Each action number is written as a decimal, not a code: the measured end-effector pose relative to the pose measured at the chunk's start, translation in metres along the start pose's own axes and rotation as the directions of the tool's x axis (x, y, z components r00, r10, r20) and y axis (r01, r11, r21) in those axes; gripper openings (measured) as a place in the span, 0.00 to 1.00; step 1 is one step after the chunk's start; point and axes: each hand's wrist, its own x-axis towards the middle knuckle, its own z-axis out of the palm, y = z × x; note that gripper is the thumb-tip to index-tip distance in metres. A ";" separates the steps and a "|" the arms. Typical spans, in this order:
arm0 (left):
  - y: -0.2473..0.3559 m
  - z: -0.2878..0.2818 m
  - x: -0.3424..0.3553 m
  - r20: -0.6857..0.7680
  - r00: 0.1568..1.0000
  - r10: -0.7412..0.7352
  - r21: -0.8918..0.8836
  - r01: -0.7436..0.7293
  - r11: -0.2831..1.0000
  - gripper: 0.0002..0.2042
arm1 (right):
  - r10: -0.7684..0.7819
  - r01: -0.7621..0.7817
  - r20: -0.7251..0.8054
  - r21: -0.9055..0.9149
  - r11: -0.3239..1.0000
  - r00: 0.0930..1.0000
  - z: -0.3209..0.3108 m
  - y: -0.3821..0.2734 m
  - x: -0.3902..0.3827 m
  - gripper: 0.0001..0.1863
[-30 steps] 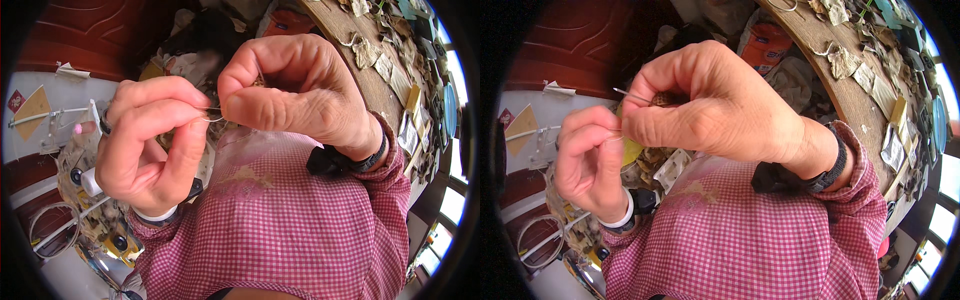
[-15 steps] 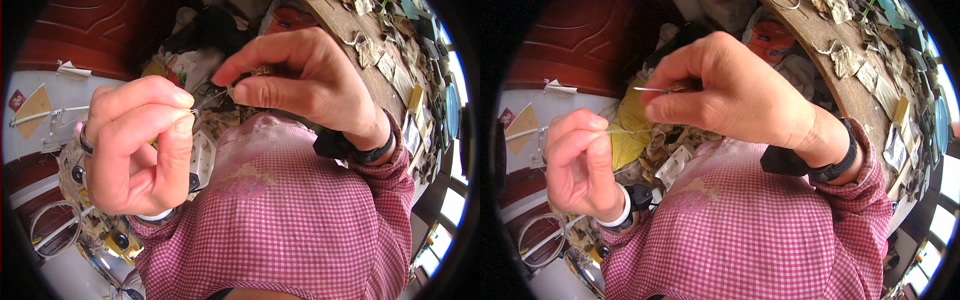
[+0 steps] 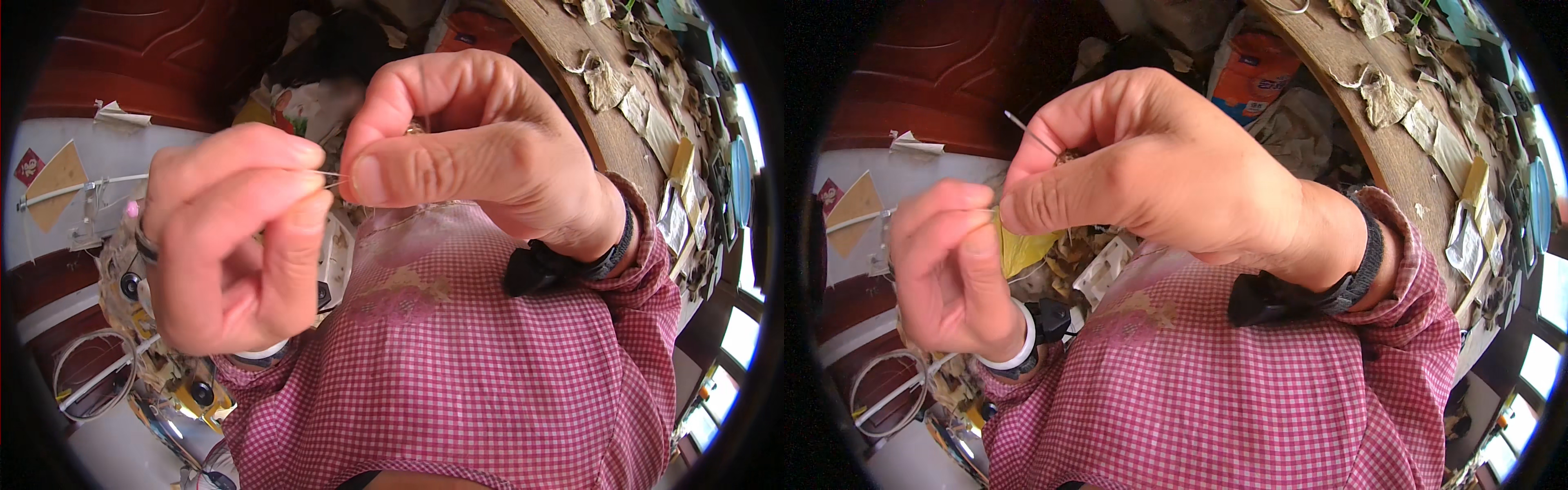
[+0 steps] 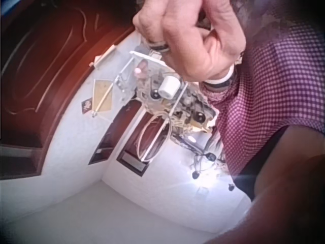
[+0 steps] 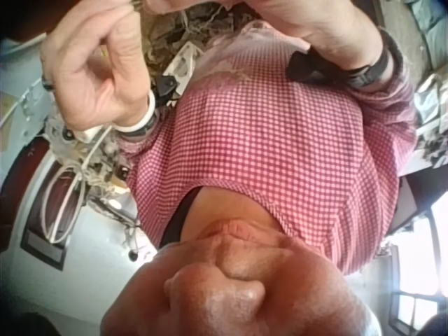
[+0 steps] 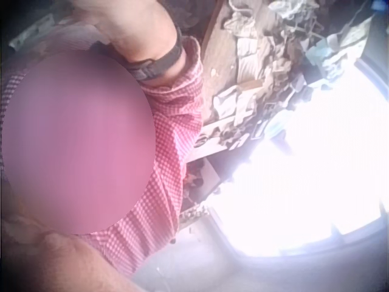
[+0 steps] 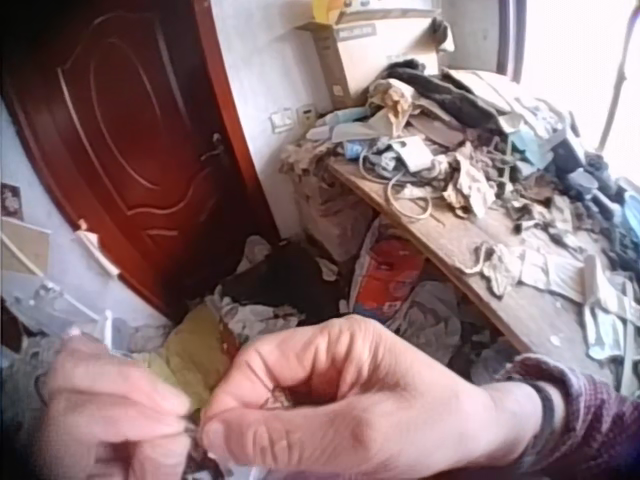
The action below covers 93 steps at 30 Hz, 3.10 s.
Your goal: The recorder threads a needle, sorts through leather and fur scraps, and uses a leather knife and scissors to cut and shape the pieces.
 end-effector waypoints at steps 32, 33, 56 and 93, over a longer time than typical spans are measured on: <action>0.008 0.014 -0.003 -0.002 0.955 -0.297 -0.075 0.296 0.952 0.06 | -0.115 0.075 -0.091 -0.358 0.931 0.989 -0.004 -0.007 -0.007 0.04; 0.005 0.017 -0.005 -0.040 0.947 -0.320 -0.161 0.310 0.937 0.07 | -0.136 0.099 -0.098 -0.311 0.945 0.986 -0.005 -0.006 -0.006 0.04; 0.054 0.018 -0.006 0.119 0.883 -0.454 -0.899 -0.098 -0.426 0.12 | 0.003 -0.041 -0.142 -0.264 0.964 0.990 -0.001 -0.012 0.000 0.06; 0.046 -0.016 -0.013 0.247 0.940 -0.236 -0.941 0.175 -0.288 0.11 | -0.034 0.000 -0.090 -0.348 0.937 0.995 0.012 -0.015 -0.004 0.08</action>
